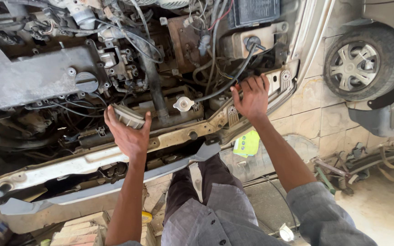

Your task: The person works on a car engine by hand and using a tool. The person handles engine components, clears debris from the bay, and uses a T-handle wrench to tighten or loosen bolts near the fluid reservoir and electrical components.

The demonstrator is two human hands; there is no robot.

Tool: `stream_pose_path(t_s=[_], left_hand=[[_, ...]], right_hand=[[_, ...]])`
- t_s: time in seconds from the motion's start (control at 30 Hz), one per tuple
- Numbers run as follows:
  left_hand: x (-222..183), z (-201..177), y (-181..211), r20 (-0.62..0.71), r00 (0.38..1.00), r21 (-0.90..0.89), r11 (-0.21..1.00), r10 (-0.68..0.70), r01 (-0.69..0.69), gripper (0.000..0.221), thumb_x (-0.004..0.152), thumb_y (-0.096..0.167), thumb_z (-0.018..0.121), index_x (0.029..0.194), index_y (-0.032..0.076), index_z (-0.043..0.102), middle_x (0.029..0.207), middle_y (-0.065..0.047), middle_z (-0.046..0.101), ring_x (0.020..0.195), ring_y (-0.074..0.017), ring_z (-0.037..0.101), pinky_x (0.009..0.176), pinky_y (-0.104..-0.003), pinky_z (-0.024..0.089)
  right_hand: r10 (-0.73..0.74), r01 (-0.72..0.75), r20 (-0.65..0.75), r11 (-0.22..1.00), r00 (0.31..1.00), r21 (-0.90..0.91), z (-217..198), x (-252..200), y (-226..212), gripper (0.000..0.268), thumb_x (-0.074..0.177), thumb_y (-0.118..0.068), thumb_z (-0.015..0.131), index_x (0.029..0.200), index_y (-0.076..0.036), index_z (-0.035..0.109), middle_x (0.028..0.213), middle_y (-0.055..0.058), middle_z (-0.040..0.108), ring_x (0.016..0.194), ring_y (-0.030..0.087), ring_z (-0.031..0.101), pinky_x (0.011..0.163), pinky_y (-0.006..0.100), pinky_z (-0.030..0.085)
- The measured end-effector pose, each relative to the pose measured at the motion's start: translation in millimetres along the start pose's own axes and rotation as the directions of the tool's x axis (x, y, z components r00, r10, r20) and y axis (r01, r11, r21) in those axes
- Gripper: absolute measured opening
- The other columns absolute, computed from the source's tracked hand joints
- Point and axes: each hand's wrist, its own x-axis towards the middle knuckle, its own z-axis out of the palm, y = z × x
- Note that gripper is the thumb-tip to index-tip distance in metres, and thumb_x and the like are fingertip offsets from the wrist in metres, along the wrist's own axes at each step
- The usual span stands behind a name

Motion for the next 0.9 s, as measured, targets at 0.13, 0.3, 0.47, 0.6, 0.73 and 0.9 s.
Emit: stream_pose_path(t_s=[0.13,0.3,0.47,0.6,0.73,0.9], left_hand=[[-8,11,-18,-0.097,0.992,-0.026,0.996,0.084,-0.087,0.112,0.087,0.044,0.091,0.161,0.007,0.015,0.154,-0.026,0.038,0.137,-0.0470,0.053,0.110,-0.052,0.055],[-12,10,-22,-0.171,0.980,-0.066,0.991,0.104,-0.116,0.112,0.090,0.040,0.091,0.163,0.005,0.013,0.158,-0.030,0.034,0.144,-0.0509,0.046,0.122,-0.059,0.046],[-9,3,-7,-0.152,0.984,-0.026,0.995,0.089,-0.094,0.109,0.088,0.038,0.093,0.159,0.003,0.018,0.154,-0.028,0.039,0.141,-0.0492,0.047,0.118,-0.058,0.046],[-3,-3,3,-0.151,0.986,-0.033,0.996,0.074,-0.080,0.107,0.083,0.033,0.094,0.157,0.005,0.022,0.152,-0.029,0.040,0.137,-0.0489,0.049,0.113,-0.057,0.048],[4,-6,10,-0.143,0.987,-0.028,0.997,0.069,-0.074,0.108,0.080,0.034,0.094,0.156,0.008,0.022,0.150,-0.028,0.041,0.134,-0.0480,0.050,0.111,-0.056,0.049],[5,-12,16,-0.063,0.998,-0.028,1.000,-0.009,0.008,0.108,0.076,0.034,0.094,0.154,0.009,0.024,0.148,-0.026,0.044,0.130,-0.0468,0.054,0.103,-0.053,0.053]], right_hand=[[0.004,-0.004,0.018,1.000,1.000,-0.008,-1,3,-3,0.028,0.098,-0.032,0.070,0.090,-0.005,0.069,0.100,0.013,0.066,0.109,0.032,0.060,0.117,0.052,0.034],[0.011,-0.011,0.040,1.000,0.999,-0.008,-6,7,-4,0.028,0.097,-0.032,0.070,0.092,-0.005,0.070,0.105,0.012,0.066,0.111,0.032,0.059,0.116,0.054,0.034],[-0.010,0.010,0.074,1.000,0.997,0.003,-10,12,-6,0.026,0.098,-0.030,0.070,0.094,-0.004,0.071,0.104,0.011,0.065,0.111,0.033,0.058,0.115,0.055,0.034],[0.002,-0.003,0.089,1.000,0.996,0.012,-12,15,-7,0.026,0.096,-0.030,0.070,0.093,-0.005,0.072,0.103,0.010,0.066,0.109,0.034,0.057,0.114,0.056,0.034],[0.004,-0.005,0.078,1.000,0.997,0.014,-14,16,-7,0.026,0.096,-0.030,0.070,0.093,-0.004,0.072,0.103,0.010,0.066,0.110,0.033,0.058,0.114,0.055,0.035],[0.007,-0.007,0.064,1.000,0.998,0.000,-14,12,-8,0.027,0.096,-0.029,0.070,0.091,-0.003,0.072,0.098,0.012,0.065,0.108,0.033,0.058,0.113,0.054,0.035]])
